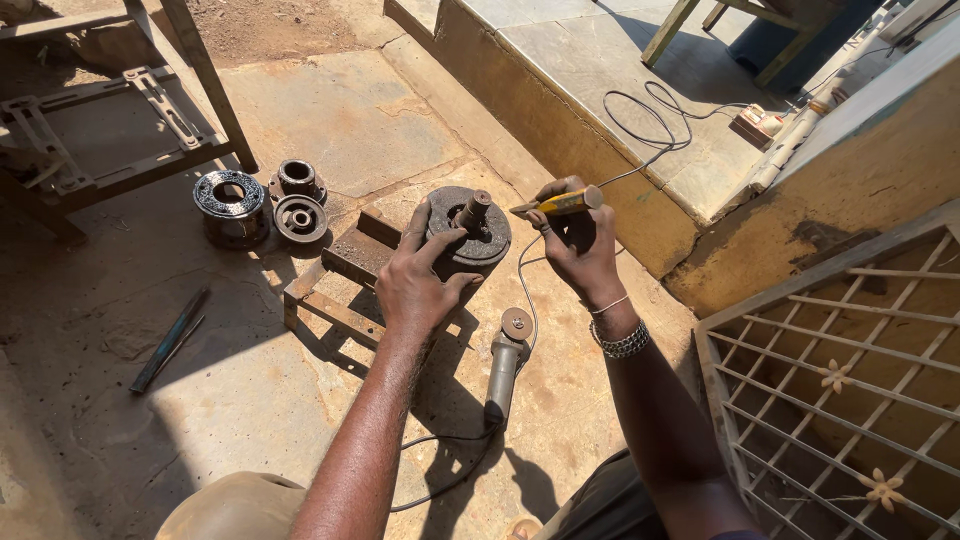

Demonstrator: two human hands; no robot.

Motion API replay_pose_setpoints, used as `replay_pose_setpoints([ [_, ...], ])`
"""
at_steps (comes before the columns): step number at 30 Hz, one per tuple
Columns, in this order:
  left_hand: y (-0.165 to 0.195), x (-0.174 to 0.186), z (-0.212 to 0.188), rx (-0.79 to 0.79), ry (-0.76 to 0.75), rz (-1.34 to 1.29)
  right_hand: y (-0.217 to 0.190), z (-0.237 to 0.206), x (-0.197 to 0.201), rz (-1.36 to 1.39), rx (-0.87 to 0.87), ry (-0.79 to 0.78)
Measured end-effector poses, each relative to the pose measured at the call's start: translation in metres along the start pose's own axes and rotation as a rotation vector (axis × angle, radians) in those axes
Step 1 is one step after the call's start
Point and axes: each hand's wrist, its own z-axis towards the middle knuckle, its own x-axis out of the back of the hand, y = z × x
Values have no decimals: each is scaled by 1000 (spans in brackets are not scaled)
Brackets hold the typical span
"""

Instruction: The person sits on the ground holding a rusty cylindrical metal part steady with one hand while grinding its surface with an angle grinder. They then set the grinder down and use a yellow-handled chisel to scrape and clean the central hub and edges of the part, rotating it as they work.

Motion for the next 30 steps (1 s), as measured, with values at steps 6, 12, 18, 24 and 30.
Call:
replay_pose_setpoints([
  [6, -4, -3, -2, 8, 1, -2, -3, -5, -7, 50, -119, -108],
  [12, -8, -4, 0, -7, 8, 19, -10, -10, -4, 206, 28, 36],
  [18, -10, -4, 7, -21, 13, 19, -19, -11, 4, 79, 52, -42],
  [24, -5, -7, -11, -6, -11, -13, -23, -14, 1, 77, -90, -171],
  [30, -6, 5, -3, -14, 29, -53, -22, -18, -3, 130, 77, -92],
])
